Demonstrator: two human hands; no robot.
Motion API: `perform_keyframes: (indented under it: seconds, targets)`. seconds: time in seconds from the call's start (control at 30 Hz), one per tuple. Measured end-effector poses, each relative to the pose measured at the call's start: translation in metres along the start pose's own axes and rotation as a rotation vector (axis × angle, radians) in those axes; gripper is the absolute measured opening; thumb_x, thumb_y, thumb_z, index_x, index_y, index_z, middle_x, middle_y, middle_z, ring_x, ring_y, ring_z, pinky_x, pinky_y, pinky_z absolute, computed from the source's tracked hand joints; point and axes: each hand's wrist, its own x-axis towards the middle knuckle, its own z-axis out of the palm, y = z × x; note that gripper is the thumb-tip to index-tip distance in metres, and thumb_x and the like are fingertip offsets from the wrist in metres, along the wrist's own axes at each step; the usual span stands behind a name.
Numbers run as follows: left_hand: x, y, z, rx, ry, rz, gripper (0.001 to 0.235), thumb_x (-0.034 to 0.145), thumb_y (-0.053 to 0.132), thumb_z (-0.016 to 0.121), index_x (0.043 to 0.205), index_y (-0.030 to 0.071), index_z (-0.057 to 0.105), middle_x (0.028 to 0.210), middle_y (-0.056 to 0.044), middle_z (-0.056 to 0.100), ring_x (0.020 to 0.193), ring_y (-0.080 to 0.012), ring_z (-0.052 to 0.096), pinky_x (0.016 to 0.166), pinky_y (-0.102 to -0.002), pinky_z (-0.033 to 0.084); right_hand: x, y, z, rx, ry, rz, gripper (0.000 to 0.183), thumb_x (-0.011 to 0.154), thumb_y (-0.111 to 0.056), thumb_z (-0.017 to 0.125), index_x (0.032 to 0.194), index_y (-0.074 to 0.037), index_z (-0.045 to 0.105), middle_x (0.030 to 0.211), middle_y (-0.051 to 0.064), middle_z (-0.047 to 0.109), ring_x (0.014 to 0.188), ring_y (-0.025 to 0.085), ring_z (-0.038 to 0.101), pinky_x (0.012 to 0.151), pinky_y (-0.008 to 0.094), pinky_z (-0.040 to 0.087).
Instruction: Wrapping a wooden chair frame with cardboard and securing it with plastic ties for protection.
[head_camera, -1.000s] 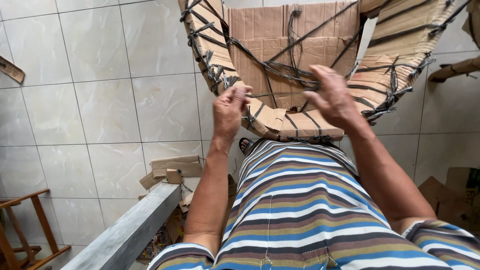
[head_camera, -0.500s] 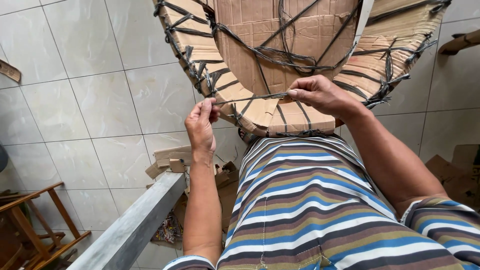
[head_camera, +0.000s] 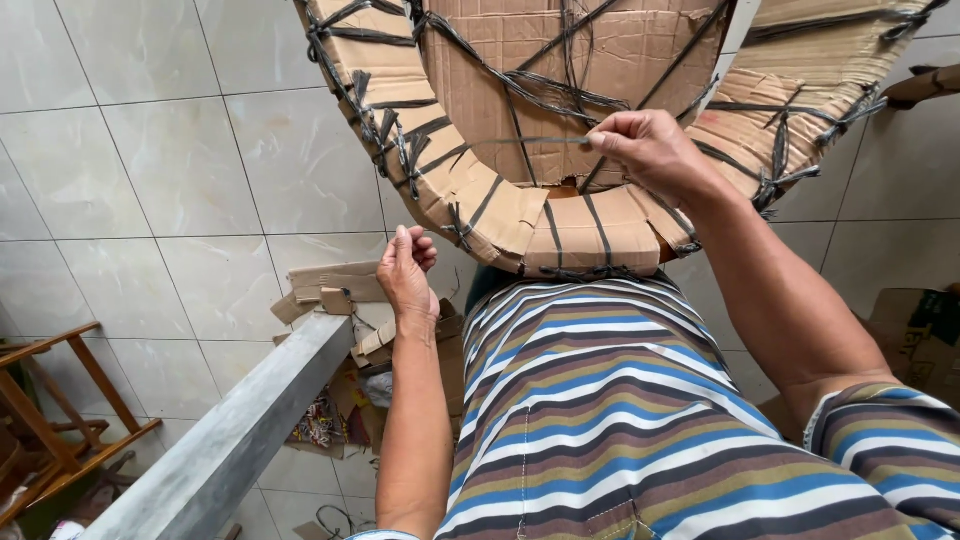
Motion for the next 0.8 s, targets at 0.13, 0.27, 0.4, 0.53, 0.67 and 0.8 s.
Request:
perform_keyframes:
  seconds: [0.13,0.27,0.4,0.53,0.67,0.8]
  targets:
    - [0.036,-0.029,-0.019,0.067,0.021,-0.059,0.027,0.103,0.035,0.063,0.098,0.011,0.074,0.073,-0.004,0.072,0.059,-0.0086,0.068,0.054,-0.016,0.054,0.034,0.022,0.000,-0.236,0.178,-0.068,0.008,0.101,-0.020,0.071,0.101,-0.014,0.076,0.069,-0.004,0.057,0.064,0.003,0.044,0.059,0.018,0.031]
    - [0.064,-0.070,-0.019,0.234,-0.007,-0.184,0.023,0.101,0.032,0.063,0.098,0.011,0.073,0.076,-0.006,0.073,0.061,-0.0117,0.068,0.057,-0.020,0.054,0.088,0.106,0.005,-0.555,0.242,-0.107,0.009,0.096,-0.025,0.074,0.101,-0.021,0.081,0.082,0.003,0.070,0.073,0.017,0.064,0.064,0.030,0.045]
    - [0.088,-0.151,-0.027,0.453,-0.161,-0.313,0.023,0.099,0.031,0.064,0.100,0.011,0.074,0.082,-0.012,0.076,0.068,-0.0201,0.075,0.062,-0.032,0.061,0.138,0.178,0.034,-0.925,0.210,0.137,0.019,0.094,-0.037,0.067,0.108,-0.032,0.080,0.097,0.003,0.077,0.094,0.032,0.074,0.079,0.045,0.059]
    - [0.094,-0.165,-0.026,0.632,-0.237,-0.361,0.022,0.096,0.035,0.066,0.099,0.016,0.074,0.081,-0.010,0.076,0.070,-0.0203,0.076,0.061,-0.034,0.061,0.155,0.227,0.076,-1.264,0.091,0.118,0.023,0.091,-0.031,0.062,0.101,-0.024,0.082,0.078,0.006,0.075,0.079,0.029,0.078,0.070,0.042,0.064]
    - [0.094,-0.177,-0.037,0.729,-0.279,-0.405,0.022,0.095,0.041,0.064,0.098,0.021,0.073,0.081,-0.005,0.075,0.072,-0.0179,0.076,0.062,-0.033,0.061,0.172,0.265,0.110,-1.566,0.088,0.074,0.015,0.084,-0.023,0.066,0.083,-0.023,0.081,0.065,0.002,0.068,0.064,0.026,0.074,0.044,0.045,0.058]
    - [0.099,-0.196,-0.052,0.800,-0.311,-0.431,0.022,0.093,0.046,0.062,0.097,0.027,0.072,0.081,-0.001,0.074,0.074,-0.0155,0.075,0.062,-0.032,0.061,0.175,0.234,0.105,-1.179,-0.184,0.358,0.030,0.096,-0.036,0.055,0.108,-0.026,0.081,0.099,0.017,0.076,0.103,0.039,0.073,0.089,0.050,0.059]
